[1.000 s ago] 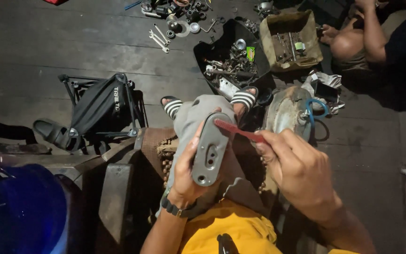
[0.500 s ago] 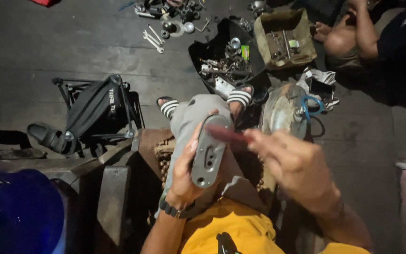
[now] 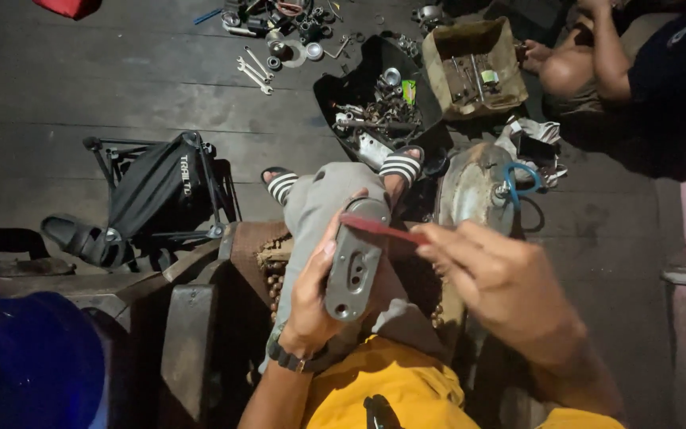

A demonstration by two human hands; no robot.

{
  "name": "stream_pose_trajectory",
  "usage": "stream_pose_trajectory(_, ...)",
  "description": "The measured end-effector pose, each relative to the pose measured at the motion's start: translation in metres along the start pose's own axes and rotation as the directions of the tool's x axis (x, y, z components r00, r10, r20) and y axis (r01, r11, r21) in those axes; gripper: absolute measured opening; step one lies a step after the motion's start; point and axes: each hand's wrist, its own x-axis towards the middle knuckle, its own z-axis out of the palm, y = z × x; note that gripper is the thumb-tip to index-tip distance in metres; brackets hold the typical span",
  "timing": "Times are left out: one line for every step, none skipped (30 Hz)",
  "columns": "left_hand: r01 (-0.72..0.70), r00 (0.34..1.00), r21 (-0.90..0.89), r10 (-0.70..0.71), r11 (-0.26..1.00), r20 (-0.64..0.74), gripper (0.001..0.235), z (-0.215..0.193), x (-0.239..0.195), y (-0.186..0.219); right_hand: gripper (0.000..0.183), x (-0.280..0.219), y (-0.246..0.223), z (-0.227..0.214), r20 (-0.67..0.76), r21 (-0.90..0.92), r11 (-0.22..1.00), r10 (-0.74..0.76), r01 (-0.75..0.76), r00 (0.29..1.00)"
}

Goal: Manually sanding a motorcycle cylinder head with sandpaper to smooth its surface.

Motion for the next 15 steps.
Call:
stream_pose_trajectory(-0.001, 1.0, 0.002, 0.001, 1.0, 0.004, 0.066, -0.001, -0.002, 0.001, 0.026, -0.001, -0.006, -0.011, -0.004, -0.002, 1.0, -0.001, 0.001, 1.0)
stream_pose_trajectory(-0.003, 1.0, 0.042, 0.003, 0.999, -0.001, 0.067, -0.003, -0.004, 0.002, 0.026, -0.001, -0.013, -0.023, 0.015, 0.016, 0.997, 0.075, -0.075, 0.997)
stream_pose_trajectory(-0.005, 1.0, 0.078, 0.006, 0.997, -0.005, 0.068, -0.004, -0.006, 0.002, 0.027, -0.003, -0.019, -0.035, 0.037, 0.031, 0.988, 0.149, -0.15, 0.988)
stream_pose_trajectory(-0.008, 1.0, 0.077, 0.008, 0.997, -0.002, 0.068, -0.006, -0.005, 0.0, 0.027, 0.001, -0.02, -0.034, 0.035, 0.028, 0.989, 0.147, -0.148, 0.988)
stream_pose_trajectory(-0.004, 1.0, 0.051, 0.004, 0.999, -0.003, 0.067, -0.008, -0.005, -0.004, 0.027, 0.003, -0.022, -0.032, 0.021, 0.031, 0.991, 0.128, -0.129, 0.991)
stream_pose_trajectory(0.0, 1.0, 0.025, 0.0, 1.0, -0.003, 0.066, -0.01, -0.006, -0.008, 0.026, 0.004, -0.023, -0.031, 0.007, 0.034, 0.993, 0.109, -0.109, 0.994)
stream_pose_trajectory(0.004, 1.0, 0.025, -0.004, 1.0, 0.002, 0.066, -0.006, -0.006, -0.008, 0.026, 0.005, -0.023, -0.027, 0.004, 0.031, 0.993, 0.114, -0.114, 0.993)
stream_pose_trajectory(0.007, 1.0, -0.046, -0.007, 0.999, 0.017, 0.066, -0.003, -0.005, -0.007, 0.027, 0.005, -0.022, -0.023, -0.009, 0.029, 0.994, 0.11, -0.109, 0.994)
stream_pose_trajectory(0.009, 1.0, -0.115, -0.005, 0.993, 0.03, 0.066, 0.0, -0.005, -0.006, 0.028, 0.007, -0.021, -0.019, -0.023, 0.028, 0.994, 0.102, -0.101, 0.995)
stream_pose_trajectory(0.01, 0.999, -0.113, -0.006, 0.994, 0.035, 0.066, -0.002, -0.004, -0.003, 0.028, 0.004, -0.018, -0.025, -0.028, 0.027, 0.994, 0.103, -0.103, 0.994)
stream_pose_trajectory(-0.021, 1.0, -0.004, 0.021, 1.0, -0.021, 0.065, -0.005, -0.006, 0.0, 0.028, 0.001, -0.014, -0.032, 0.029, 0.05, 0.987, 0.15, -0.151, 0.988)
stream_pose_trajectory(-0.046, 0.996, 0.106, 0.054, 0.993, -0.074, 0.065, -0.007, -0.007, 0.002, 0.029, -0.001, -0.012, -0.038, 0.086, 0.07, 0.977, 0.194, -0.2, 0.977)
stream_pose_trajectory(-0.05, 0.995, 0.103, 0.058, 0.993, -0.075, 0.065, -0.006, -0.007, 0.0, 0.029, 0.003, -0.013, -0.035, 0.089, 0.067, 0.978, 0.19, -0.197, 0.978)
stream_pose_trajectory(-0.049, 0.999, 0.082, 0.051, 0.995, -0.019, 0.066, -0.004, -0.005, -0.003, 0.027, 0.006, -0.015, -0.031, 0.065, 0.101, 0.982, 0.156, -0.162, 0.986)
stream_pose_trajectory(-0.041, 0.998, 0.062, 0.038, 0.997, 0.041, 0.066, -0.003, -0.004, -0.006, 0.025, 0.009, -0.017, -0.028, 0.038, 0.135, 0.982, 0.13, -0.134, 0.991)
